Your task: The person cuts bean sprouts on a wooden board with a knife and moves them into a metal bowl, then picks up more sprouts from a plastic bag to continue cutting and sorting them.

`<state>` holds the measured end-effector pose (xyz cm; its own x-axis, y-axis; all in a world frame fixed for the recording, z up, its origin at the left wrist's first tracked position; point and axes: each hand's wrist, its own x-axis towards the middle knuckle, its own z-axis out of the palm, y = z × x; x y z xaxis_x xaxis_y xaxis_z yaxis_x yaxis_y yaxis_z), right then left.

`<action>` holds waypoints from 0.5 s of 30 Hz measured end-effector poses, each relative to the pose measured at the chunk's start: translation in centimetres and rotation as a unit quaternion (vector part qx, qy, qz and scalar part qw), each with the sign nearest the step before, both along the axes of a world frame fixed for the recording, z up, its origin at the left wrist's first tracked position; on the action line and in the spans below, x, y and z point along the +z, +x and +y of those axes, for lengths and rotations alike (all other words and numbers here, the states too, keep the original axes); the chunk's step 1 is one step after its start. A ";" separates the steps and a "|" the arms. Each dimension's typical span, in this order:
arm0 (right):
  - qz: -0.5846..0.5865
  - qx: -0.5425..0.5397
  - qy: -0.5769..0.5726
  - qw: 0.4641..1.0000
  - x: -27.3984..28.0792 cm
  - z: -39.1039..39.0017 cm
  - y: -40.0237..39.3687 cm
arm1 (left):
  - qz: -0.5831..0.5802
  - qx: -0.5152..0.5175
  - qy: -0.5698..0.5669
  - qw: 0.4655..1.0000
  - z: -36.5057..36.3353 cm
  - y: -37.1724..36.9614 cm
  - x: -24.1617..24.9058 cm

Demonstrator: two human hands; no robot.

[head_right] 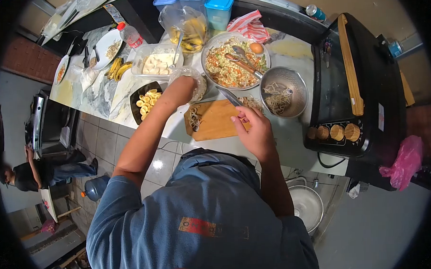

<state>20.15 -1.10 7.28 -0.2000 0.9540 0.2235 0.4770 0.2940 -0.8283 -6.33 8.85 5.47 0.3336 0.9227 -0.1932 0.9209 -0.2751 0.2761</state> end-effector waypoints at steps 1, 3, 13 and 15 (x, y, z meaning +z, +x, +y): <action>-0.002 -0.009 -0.009 1.000 0.1 -0.1 0.2 | 0.000 -0.002 0.002 1.000 0.2 0.1 -0.2; -0.003 -0.017 -0.017 1.000 0.1 -0.2 0.5 | 0.058 0.057 0.002 0.997 1.0 0.1 -1.4; -0.005 -0.010 -0.002 1.000 -0.3 -0.1 1.5 | 0.222 0.060 -0.127 0.965 2.1 0.0 -1.8; -0.004 -0.005 0.001 1.000 -0.2 0.0 1.5 | 0.183 0.038 -0.093 0.978 2.3 -0.6 -3.1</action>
<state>21.60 -1.06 7.07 -0.1916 0.9557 0.2233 0.4875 0.2902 -0.8235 -6.97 11.13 2.33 0.1418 0.8802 -0.4529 0.9834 -0.1776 -0.0372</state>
